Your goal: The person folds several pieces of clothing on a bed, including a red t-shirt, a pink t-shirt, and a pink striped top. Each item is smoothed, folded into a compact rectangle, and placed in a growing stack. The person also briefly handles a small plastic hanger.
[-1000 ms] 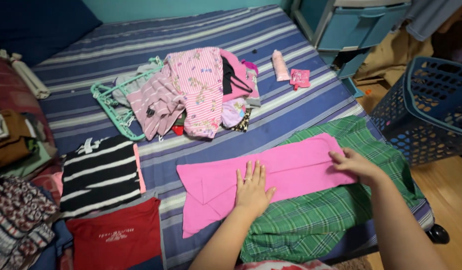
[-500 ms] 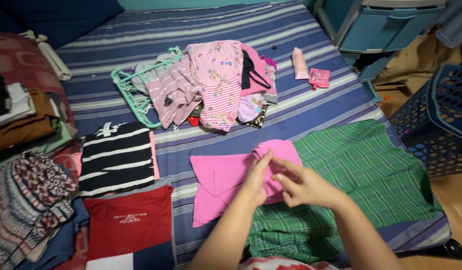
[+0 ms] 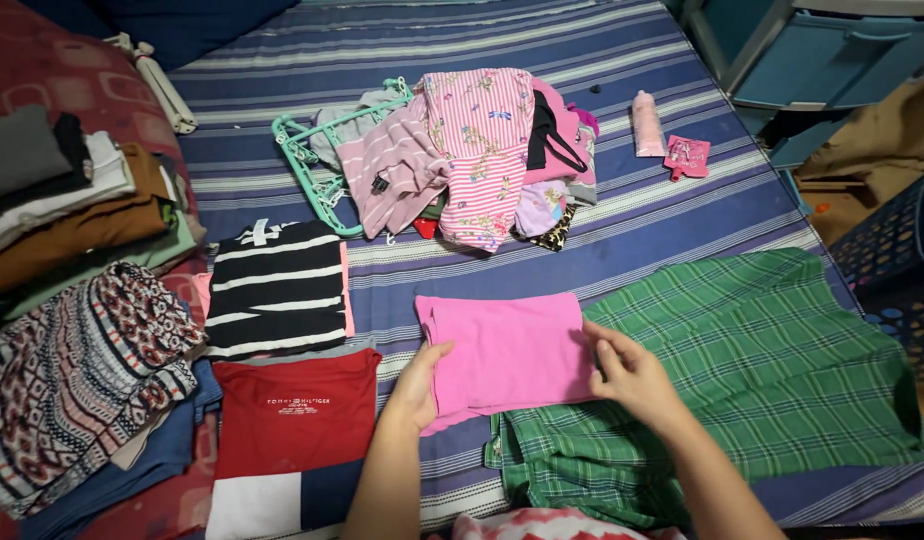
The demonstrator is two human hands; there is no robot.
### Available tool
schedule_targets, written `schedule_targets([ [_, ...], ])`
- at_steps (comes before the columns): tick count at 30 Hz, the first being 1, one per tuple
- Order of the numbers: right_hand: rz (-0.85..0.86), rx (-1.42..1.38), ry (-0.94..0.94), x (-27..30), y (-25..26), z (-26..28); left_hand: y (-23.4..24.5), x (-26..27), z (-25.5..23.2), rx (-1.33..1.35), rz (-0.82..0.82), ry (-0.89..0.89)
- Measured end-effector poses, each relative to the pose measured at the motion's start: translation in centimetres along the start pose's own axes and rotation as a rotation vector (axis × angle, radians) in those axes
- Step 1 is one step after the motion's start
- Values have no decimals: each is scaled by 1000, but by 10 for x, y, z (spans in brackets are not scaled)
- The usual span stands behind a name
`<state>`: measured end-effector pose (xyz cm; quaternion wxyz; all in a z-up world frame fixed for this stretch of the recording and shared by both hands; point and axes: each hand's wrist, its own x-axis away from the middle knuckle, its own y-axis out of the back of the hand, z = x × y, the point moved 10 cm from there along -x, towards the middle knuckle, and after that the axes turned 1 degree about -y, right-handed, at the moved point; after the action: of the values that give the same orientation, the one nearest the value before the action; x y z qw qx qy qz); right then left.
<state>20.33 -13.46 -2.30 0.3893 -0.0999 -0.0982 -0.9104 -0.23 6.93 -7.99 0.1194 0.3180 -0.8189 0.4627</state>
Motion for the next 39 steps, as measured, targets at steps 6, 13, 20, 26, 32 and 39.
schedule_targets([
  [6,-138,557,323,2,-13,37,6,-2,-9,-138,-3,-96],
  [13,-130,1009,745,-13,-83,76,20,-5,-24,-256,-89,-244],
  [20,-133,1313,635,-18,-111,46,-30,55,-75,-1624,-798,-783],
  [26,-32,1372,772,-31,-131,14,-139,18,2,-1465,10,-1071],
  [32,-46,1284,690,-29,-125,12,-112,-6,12,-1753,12,-989],
  [39,-297,1174,587,-11,-92,45,-42,4,-36,-1940,-560,-713],
])
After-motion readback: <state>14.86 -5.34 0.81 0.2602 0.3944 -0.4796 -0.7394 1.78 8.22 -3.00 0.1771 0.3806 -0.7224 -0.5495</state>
